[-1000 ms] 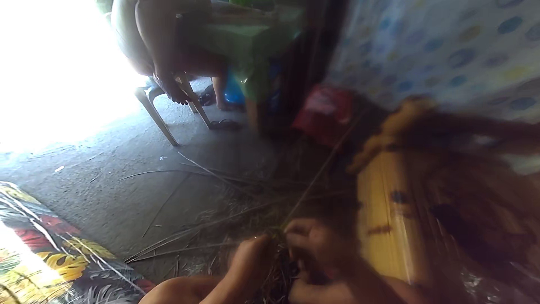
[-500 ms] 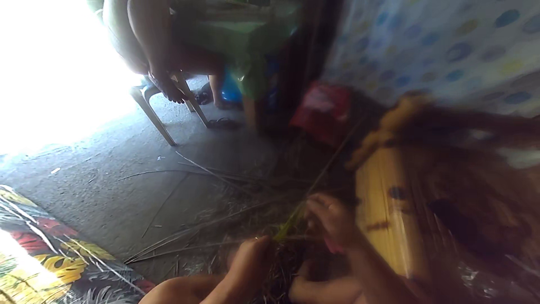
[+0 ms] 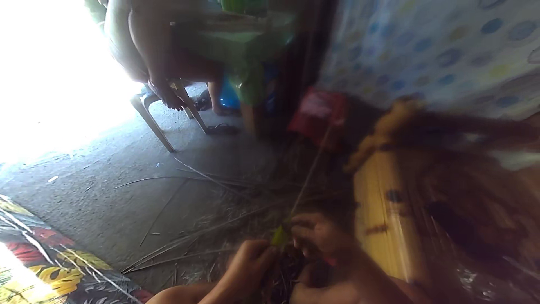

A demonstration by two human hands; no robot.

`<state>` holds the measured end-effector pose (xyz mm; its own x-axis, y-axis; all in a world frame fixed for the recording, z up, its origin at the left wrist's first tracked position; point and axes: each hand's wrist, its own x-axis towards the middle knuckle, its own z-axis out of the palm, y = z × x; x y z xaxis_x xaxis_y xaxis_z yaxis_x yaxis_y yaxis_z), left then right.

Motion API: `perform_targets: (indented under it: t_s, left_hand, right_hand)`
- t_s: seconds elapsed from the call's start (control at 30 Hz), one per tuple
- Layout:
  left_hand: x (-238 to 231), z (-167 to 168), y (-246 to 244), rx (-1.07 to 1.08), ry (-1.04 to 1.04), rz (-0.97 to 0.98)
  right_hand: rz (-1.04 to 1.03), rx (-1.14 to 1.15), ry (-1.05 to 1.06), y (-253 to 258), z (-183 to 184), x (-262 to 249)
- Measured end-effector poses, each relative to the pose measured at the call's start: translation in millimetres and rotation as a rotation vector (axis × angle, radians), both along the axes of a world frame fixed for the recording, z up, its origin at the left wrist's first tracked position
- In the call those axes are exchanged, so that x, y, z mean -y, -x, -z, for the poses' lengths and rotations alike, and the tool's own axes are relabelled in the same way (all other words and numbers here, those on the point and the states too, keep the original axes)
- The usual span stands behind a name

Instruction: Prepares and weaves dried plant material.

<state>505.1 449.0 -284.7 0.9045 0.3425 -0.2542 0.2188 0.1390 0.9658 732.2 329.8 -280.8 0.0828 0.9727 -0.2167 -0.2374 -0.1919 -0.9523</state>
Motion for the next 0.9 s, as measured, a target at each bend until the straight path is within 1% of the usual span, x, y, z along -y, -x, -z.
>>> perform_targets:
  t_s: [0.1,0.17,0.2,0.23,0.3,0.37,0.4,0.5,0.57,0.63,0.73,0.8,0.83,0.9]
  left_hand:
    - [1.0,-1.8,0.3,-0.018,0.021,0.016]
    - [4.1,-1.9,-0.4,-0.012,0.012,0.027]
    - [5.0,-1.0,-0.8,-0.007,-0.001,0.030]
    - [5.2,0.2,-1.1,-0.006,-0.007,0.029]
    - [4.5,2.2,-1.6,-0.010,-0.011,0.015]
    - [2.2,1.9,-1.0,-0.024,-0.001,0.021]
    - [1.0,1.8,-0.5,-0.026,0.014,0.038]
    - [-0.8,2.9,0.1,-0.017,0.091,0.084]
    - [-0.7,3.2,-0.5,-0.004,0.116,0.069]
    - [-1.0,1.7,-0.5,0.005,0.144,0.016]
    - [-2.9,2.3,0.8,0.030,0.210,-0.025]
    - [-2.8,3.0,1.6,0.056,0.297,-0.008]
    - [-2.7,2.9,1.8,0.068,0.336,0.009]
    - [-2.5,2.2,2.2,0.084,0.408,0.045]
  right_hand:
    - [0.238,0.060,-0.024,-13.4,-3.1,-1.3]
    - [0.381,0.037,-0.033,-25.2,-5.3,-2.8]
    - [0.394,0.012,-0.028,-28.8,-6.5,-2.4]
    - [0.363,-0.005,-0.018,-29.3,-7.5,-1.4]
    - [0.246,-0.031,0.015,-21.7,-8.4,0.7]
    - [0.192,-0.079,0.029,-12.9,-5.4,0.5]
    - [0.216,-0.096,0.025,-11.4,-3.7,-0.2]
    - [0.375,-0.111,-0.024,-18.5,-2.8,-3.6]
    - [0.420,-0.108,-0.052,-23.1,-4.7,-4.4]
    - [0.327,-0.068,-0.051,-20.6,-6.4,-0.7]
    - [0.065,0.022,-0.032,-4.0,-6.8,5.8]
    - [-0.093,0.026,-0.059,5.5,-0.6,5.8]
    - [-0.123,0.013,-0.089,7.4,2.1,5.3]
    - [-0.076,0.009,-0.164,4.5,3.1,4.1]
